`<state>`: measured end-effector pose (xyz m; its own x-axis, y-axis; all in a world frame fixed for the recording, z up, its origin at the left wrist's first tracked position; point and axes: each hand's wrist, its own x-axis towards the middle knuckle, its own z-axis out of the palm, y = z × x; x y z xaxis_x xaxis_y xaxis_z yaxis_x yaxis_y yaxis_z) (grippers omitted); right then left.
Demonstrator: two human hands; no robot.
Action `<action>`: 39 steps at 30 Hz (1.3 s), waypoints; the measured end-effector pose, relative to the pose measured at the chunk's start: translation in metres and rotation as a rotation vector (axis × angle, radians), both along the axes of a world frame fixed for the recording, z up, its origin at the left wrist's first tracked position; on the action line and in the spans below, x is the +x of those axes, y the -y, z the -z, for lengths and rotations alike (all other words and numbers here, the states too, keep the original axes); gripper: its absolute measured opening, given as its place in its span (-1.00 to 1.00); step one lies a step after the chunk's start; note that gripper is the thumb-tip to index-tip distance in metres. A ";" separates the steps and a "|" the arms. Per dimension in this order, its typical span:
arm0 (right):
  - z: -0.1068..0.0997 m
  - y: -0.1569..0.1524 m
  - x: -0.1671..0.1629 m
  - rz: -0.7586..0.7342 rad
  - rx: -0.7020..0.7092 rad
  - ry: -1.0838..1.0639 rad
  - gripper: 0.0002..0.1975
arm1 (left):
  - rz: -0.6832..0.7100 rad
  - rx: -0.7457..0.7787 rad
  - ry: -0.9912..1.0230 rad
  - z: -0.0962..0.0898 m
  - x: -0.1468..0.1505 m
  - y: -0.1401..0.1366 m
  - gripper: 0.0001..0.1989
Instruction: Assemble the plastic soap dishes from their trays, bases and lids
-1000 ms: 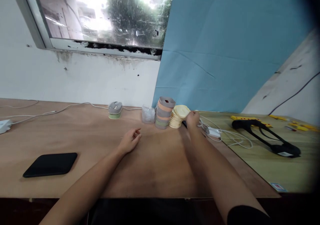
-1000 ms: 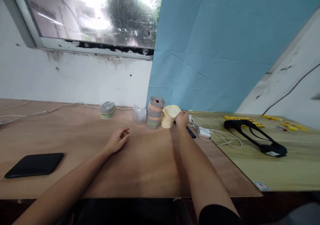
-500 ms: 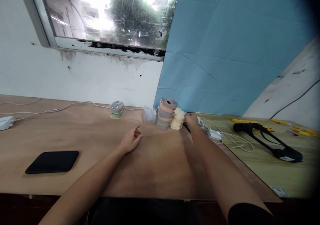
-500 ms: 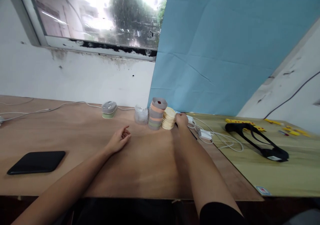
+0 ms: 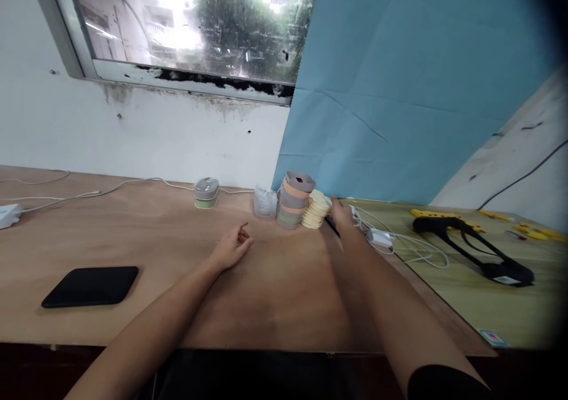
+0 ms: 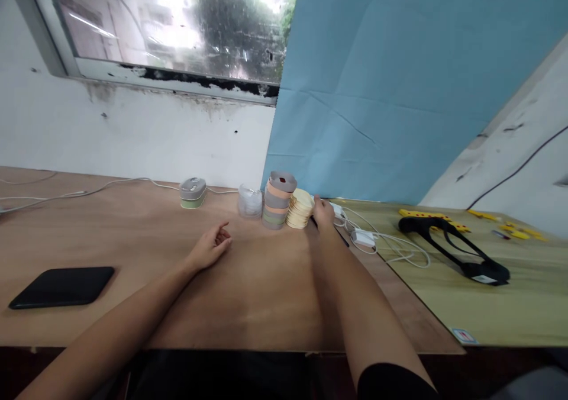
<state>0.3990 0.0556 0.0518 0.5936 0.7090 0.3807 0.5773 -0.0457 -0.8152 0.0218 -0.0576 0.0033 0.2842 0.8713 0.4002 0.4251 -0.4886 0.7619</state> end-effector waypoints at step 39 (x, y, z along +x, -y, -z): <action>0.049 0.105 -0.150 -1.021 0.015 0.598 -0.87 | -0.986 0.297 -0.252 -0.004 -0.076 -0.119 -0.12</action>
<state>0.2486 -0.0495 0.0029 -0.5205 0.7445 0.4182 0.6302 0.6654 -0.4001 -0.0543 0.0613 0.0076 -0.3913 0.6386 0.6626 0.8639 0.0069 0.5036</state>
